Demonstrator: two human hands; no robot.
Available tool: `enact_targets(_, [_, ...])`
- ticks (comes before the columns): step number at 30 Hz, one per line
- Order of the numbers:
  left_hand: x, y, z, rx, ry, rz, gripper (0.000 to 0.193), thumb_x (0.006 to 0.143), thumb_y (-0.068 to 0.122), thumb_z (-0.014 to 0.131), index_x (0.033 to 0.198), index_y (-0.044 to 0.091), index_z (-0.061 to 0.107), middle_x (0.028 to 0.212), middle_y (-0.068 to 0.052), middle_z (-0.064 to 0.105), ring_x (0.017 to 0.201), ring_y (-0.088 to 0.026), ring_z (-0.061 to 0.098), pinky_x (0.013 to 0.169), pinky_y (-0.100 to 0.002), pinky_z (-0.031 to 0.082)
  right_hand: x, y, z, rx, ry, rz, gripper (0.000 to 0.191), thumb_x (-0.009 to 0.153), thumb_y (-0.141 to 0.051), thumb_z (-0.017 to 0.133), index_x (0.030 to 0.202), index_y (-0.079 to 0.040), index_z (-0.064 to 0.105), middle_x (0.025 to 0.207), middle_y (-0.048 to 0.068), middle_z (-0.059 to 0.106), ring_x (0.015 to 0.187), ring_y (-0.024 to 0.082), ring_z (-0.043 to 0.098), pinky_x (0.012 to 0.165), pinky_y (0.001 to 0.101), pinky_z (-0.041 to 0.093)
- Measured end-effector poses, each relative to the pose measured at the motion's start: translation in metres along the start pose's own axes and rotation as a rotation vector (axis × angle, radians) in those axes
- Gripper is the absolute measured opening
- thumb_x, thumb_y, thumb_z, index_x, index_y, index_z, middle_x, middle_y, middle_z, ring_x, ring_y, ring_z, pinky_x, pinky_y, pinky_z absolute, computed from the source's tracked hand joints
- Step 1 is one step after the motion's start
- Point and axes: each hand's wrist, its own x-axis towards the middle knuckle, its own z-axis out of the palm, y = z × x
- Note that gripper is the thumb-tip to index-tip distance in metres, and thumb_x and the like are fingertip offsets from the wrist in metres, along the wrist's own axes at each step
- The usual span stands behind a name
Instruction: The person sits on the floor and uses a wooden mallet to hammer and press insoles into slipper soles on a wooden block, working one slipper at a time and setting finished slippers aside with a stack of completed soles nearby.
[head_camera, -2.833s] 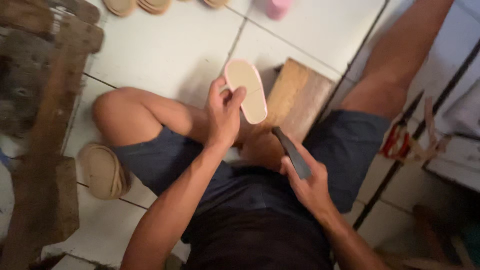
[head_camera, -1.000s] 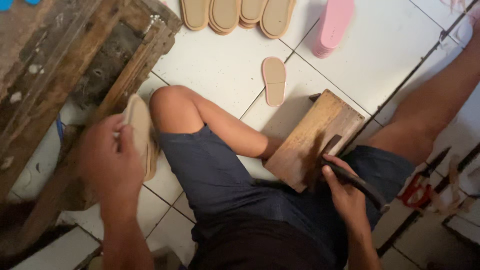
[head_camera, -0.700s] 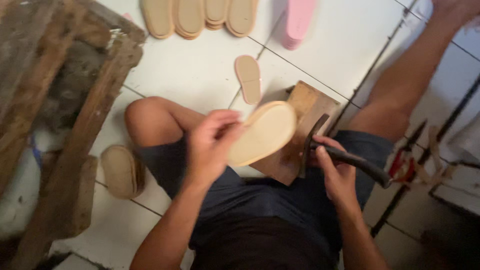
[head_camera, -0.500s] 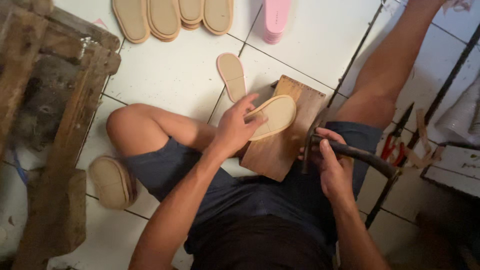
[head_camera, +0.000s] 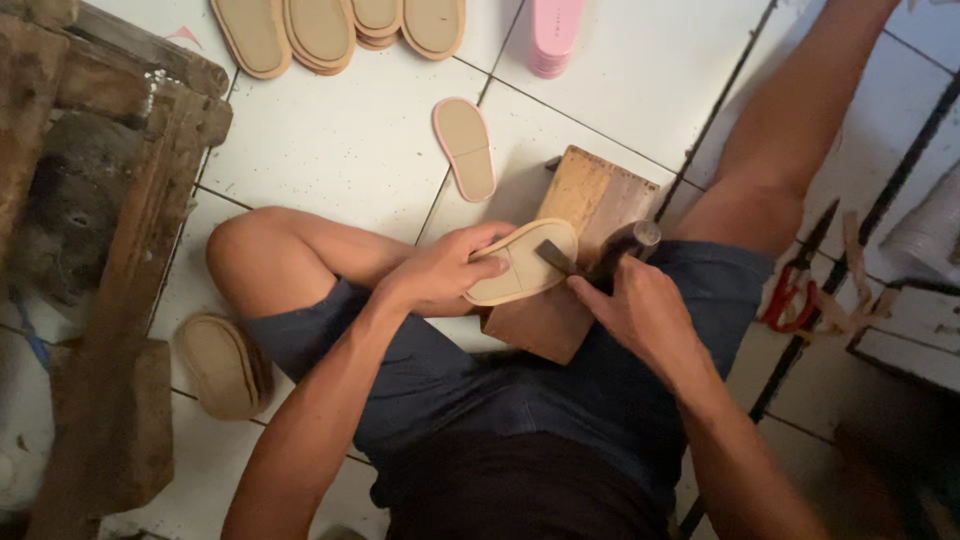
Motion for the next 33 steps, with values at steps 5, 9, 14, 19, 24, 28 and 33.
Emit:
enact_targets(5, [0.002, 0.007, -0.005, 0.289, 0.159, 0.024, 0.030, 0.099, 0.018, 0.062, 0.126, 0.004, 0.062, 0.105, -0.017, 0.074, 0.098, -0.027, 0.072, 0.084, -0.038, 0.055, 0.030, -0.018, -0.029, -0.034, -0.149, -0.037, 0.048, 0.087, -0.045, 0.073, 0.084, 0.003, 0.074, 0.075, 0.027, 0.070, 0.073, 0.044, 0.071, 0.067, 0.0524, 0.056])
enact_targets(9, [0.006, 0.018, 0.002, 0.493, 0.287, 0.117, 0.021, 0.097, 0.018, 0.066, 0.109, 0.000, 0.062, 0.100, -0.023, 0.071, 0.096, -0.040, 0.068, 0.079, -0.045, 0.051, 0.074, -0.046, -0.043, -0.146, -0.090, -0.163, 0.048, 0.090, -0.045, 0.072, 0.084, 0.003, 0.074, 0.073, 0.027, 0.068, 0.074, 0.046, 0.068, 0.070, 0.0545, 0.053])
enact_targets(14, [0.016, 0.017, 0.012, 0.385, 0.400, 0.202, 0.020, 0.091, 0.016, 0.070, 0.104, 0.001, 0.065, 0.098, -0.019, 0.074, 0.094, -0.035, 0.073, 0.077, -0.042, 0.056, 0.121, -0.063, -0.035, -0.321, -0.153, -0.397, 0.039, 0.080, -0.037, 0.074, 0.077, 0.002, 0.072, 0.081, 0.025, 0.067, 0.075, 0.045, 0.069, 0.066, 0.0527, 0.056])
enact_targets(19, [0.026, -0.003, 0.013, 0.275, 0.565, 0.110, 0.020, 0.087, 0.019, 0.077, 0.094, 0.002, 0.069, 0.088, -0.015, 0.075, 0.085, -0.031, 0.076, 0.075, -0.039, 0.057, 0.090, -0.052, -0.014, -0.264, -0.163, -0.257, 0.038, 0.088, -0.040, 0.070, 0.083, -0.002, 0.073, 0.075, 0.024, 0.068, 0.072, 0.044, 0.069, 0.067, 0.0543, 0.055])
enact_targets(24, [0.021, -0.006, 0.007, 0.198, 0.611, 0.109, 0.023, 0.082, 0.018, 0.080, 0.091, 0.002, 0.066, 0.083, -0.012, 0.075, 0.081, -0.028, 0.075, 0.077, -0.038, 0.059, 0.037, -0.042, 0.004, -0.210, 0.083, -0.121, 0.044, 0.091, -0.044, 0.070, 0.081, -0.001, 0.067, 0.072, 0.020, 0.069, 0.067, 0.042, 0.070, 0.062, 0.0504, 0.057])
enact_targets(28, [0.011, -0.001, 0.006, 0.374, 0.407, 0.121, 0.021, 0.087, 0.014, 0.075, 0.102, 0.002, 0.066, 0.092, -0.014, 0.073, 0.089, -0.026, 0.072, 0.077, -0.038, 0.055, 0.042, -0.032, 0.000, -0.214, 0.061, -0.198, 0.038, 0.093, -0.041, 0.069, 0.086, -0.003, 0.067, 0.076, 0.020, 0.070, 0.067, 0.042, 0.069, 0.058, 0.0502, 0.056])
enact_targets(33, [0.024, 0.000, 0.022, 0.300, 0.506, 0.105, 0.019, 0.089, 0.016, 0.075, 0.100, 0.004, 0.066, 0.088, -0.012, 0.075, 0.084, -0.020, 0.076, 0.074, -0.035, 0.058, 0.045, -0.033, 0.001, -0.177, 0.110, -0.186, 0.038, 0.092, -0.041, 0.070, 0.089, -0.003, 0.067, 0.076, 0.020, 0.070, 0.069, 0.041, 0.070, 0.060, 0.0507, 0.056])
